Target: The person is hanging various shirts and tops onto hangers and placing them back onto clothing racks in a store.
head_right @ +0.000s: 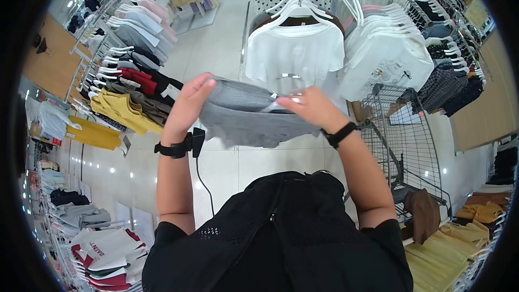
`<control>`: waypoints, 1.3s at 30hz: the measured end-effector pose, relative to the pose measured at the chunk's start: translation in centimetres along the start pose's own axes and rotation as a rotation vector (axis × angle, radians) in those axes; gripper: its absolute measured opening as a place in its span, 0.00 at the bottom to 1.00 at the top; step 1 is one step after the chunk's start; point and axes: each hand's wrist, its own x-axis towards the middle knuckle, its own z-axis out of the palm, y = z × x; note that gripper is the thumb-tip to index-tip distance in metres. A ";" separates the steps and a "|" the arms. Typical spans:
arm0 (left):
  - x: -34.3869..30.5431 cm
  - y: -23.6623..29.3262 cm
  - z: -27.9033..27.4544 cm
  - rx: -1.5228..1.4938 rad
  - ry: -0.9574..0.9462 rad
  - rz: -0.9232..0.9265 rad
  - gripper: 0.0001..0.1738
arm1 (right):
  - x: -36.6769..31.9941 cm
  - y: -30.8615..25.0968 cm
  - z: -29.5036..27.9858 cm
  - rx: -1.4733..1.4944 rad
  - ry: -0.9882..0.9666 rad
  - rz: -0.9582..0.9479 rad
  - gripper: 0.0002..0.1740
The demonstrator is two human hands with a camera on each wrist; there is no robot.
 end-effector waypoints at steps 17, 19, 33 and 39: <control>0.2 -6.2 5.6 0.676 -0.179 0.234 0.12 | 1.1 -1.0 2.5 0.133 0.203 -0.005 0.22; 0.3 -6.8 6.1 0.611 -0.252 0.159 0.12 | 0.7 -0.6 2.1 0.056 0.173 0.018 0.21; 6.8 -8.6 11.4 0.373 -0.112 0.385 0.20 | -4.0 4.6 -6.7 -0.067 0.519 0.299 0.16; 13.2 -10.3 11.9 0.495 -0.016 0.274 0.23 | -3.9 11.0 -14.7 -0.396 0.756 0.352 0.20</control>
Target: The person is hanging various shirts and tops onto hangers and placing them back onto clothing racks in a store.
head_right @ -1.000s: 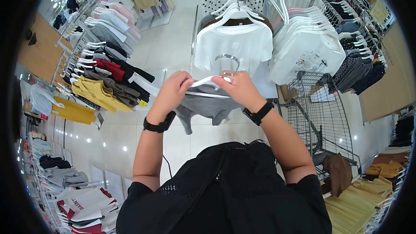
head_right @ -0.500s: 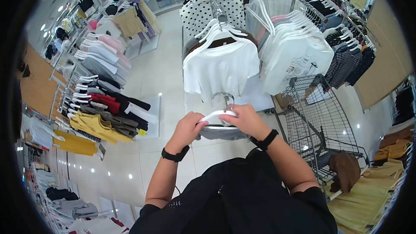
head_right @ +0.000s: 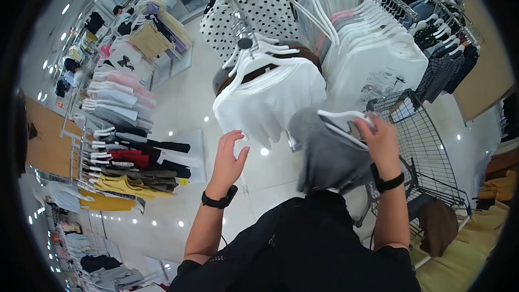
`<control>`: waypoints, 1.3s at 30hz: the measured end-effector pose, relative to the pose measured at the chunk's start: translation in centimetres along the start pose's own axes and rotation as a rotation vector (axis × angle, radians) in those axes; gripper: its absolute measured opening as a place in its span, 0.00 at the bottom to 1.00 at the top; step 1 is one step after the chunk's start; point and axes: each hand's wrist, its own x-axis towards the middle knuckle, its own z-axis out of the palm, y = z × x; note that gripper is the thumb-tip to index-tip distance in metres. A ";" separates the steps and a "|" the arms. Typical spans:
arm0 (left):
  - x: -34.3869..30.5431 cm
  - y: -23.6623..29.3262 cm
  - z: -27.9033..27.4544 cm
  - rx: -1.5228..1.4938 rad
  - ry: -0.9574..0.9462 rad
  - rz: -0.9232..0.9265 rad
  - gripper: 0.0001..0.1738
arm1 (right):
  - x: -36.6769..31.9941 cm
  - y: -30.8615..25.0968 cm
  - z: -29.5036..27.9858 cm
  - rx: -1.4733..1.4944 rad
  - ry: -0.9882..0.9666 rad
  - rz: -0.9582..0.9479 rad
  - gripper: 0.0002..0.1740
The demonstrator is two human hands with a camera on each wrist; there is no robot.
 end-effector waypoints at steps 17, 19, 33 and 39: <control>18.7 -5.0 3.5 0.354 0.170 -0.113 0.23 | 20.9 7.1 8.7 0.029 -0.059 -0.219 0.12; 18.7 -5.9 3.1 0.342 0.145 -0.163 0.21 | 22.6 5.5 9.9 0.056 -0.067 -0.242 0.12; 21.2 -9.4 -1.2 0.167 -0.147 0.059 0.37 | 33.8 -4.5 17.7 0.190 -0.316 -0.425 0.16; 23.2 -11.5 -3.7 -0.134 -0.261 0.196 0.30 | 35.7 -10.4 21.3 0.305 -0.510 -0.437 0.16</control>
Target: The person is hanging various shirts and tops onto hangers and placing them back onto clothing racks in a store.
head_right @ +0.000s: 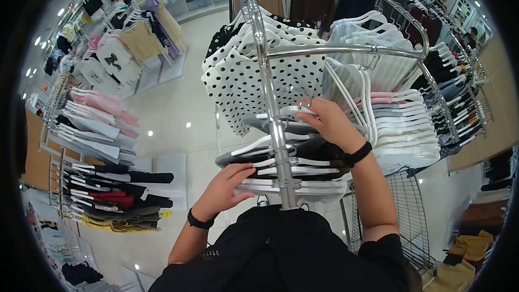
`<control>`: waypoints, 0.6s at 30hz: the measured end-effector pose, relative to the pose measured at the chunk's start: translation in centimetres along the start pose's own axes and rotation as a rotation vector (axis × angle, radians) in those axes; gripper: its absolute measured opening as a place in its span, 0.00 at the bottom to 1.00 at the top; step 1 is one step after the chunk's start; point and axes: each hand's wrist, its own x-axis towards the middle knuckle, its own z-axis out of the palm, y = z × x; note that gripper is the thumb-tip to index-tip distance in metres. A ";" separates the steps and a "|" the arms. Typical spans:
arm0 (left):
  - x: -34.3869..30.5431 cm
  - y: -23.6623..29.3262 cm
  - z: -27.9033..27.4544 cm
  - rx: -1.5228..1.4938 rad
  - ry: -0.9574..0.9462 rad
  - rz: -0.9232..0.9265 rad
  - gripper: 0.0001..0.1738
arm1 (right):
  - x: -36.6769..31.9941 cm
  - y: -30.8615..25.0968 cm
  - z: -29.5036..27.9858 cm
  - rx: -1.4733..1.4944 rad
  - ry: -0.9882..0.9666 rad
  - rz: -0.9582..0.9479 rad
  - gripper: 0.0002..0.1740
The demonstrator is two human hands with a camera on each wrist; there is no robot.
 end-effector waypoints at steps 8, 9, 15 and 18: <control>1.1 -6.1 -1.1 0.032 0.211 0.005 0.17 | 1.1 1.1 4.2 -0.066 -0.343 0.131 0.18; 1.1 -6.7 -1.0 0.022 0.203 0.016 0.17 | 1.2 0.4 4.3 0.124 -0.334 0.147 0.19; 1.7 -9.2 0.7 -0.158 0.126 -0.060 0.14 | 1.4 -0.9 5.5 0.392 -0.286 0.222 0.18; 2.0 -10.0 0.6 -0.196 0.079 -0.093 0.13 | 1.4 -1.2 5.3 0.376 -0.231 0.250 0.19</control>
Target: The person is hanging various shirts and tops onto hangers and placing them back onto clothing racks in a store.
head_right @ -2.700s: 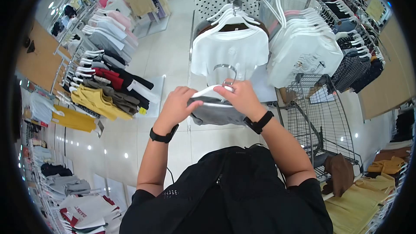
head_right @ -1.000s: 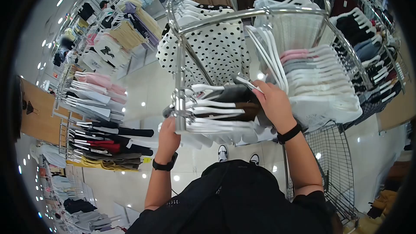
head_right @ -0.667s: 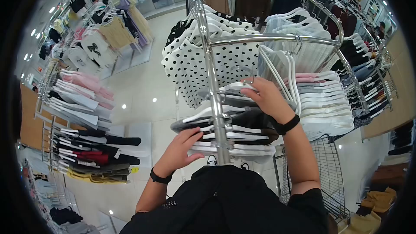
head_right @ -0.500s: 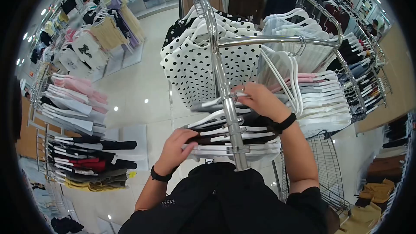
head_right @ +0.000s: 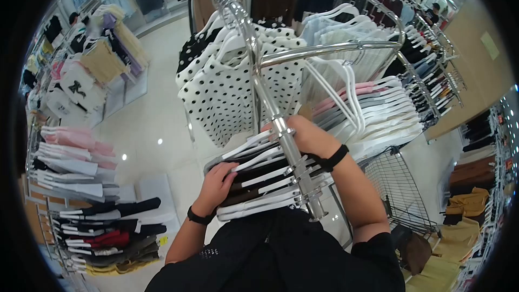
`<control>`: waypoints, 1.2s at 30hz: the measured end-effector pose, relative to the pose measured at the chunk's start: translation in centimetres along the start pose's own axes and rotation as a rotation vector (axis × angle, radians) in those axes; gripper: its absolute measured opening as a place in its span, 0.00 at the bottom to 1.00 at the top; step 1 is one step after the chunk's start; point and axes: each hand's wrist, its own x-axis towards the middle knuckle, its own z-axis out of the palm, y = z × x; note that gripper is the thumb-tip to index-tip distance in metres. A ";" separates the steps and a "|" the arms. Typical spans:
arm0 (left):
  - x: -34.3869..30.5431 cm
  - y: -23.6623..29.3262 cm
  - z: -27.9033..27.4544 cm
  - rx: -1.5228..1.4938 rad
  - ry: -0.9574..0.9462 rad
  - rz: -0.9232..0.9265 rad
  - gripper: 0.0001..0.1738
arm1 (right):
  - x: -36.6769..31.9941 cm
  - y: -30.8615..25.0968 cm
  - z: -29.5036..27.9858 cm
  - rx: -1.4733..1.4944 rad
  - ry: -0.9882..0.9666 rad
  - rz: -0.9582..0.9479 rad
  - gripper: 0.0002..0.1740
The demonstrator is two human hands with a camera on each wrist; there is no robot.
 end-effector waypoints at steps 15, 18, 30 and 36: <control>-5.5 -9.6 4.0 -0.188 0.371 -0.276 0.17 | -14.1 9.4 -11.0 -0.580 1.097 0.232 0.22; -9.8 -14.4 5.7 0.099 0.208 -0.529 0.17 | -13.7 11.0 -11.9 -0.543 1.052 0.265 0.25; -38.6 -15.7 17.8 0.234 -0.707 -0.741 0.22 | -13.1 13.2 -14.2 -0.065 0.909 0.114 0.13; -44.6 -11.7 24.2 0.063 -0.491 -1.027 0.25 | -18.7 10.1 -12.8 -0.153 1.024 0.134 0.10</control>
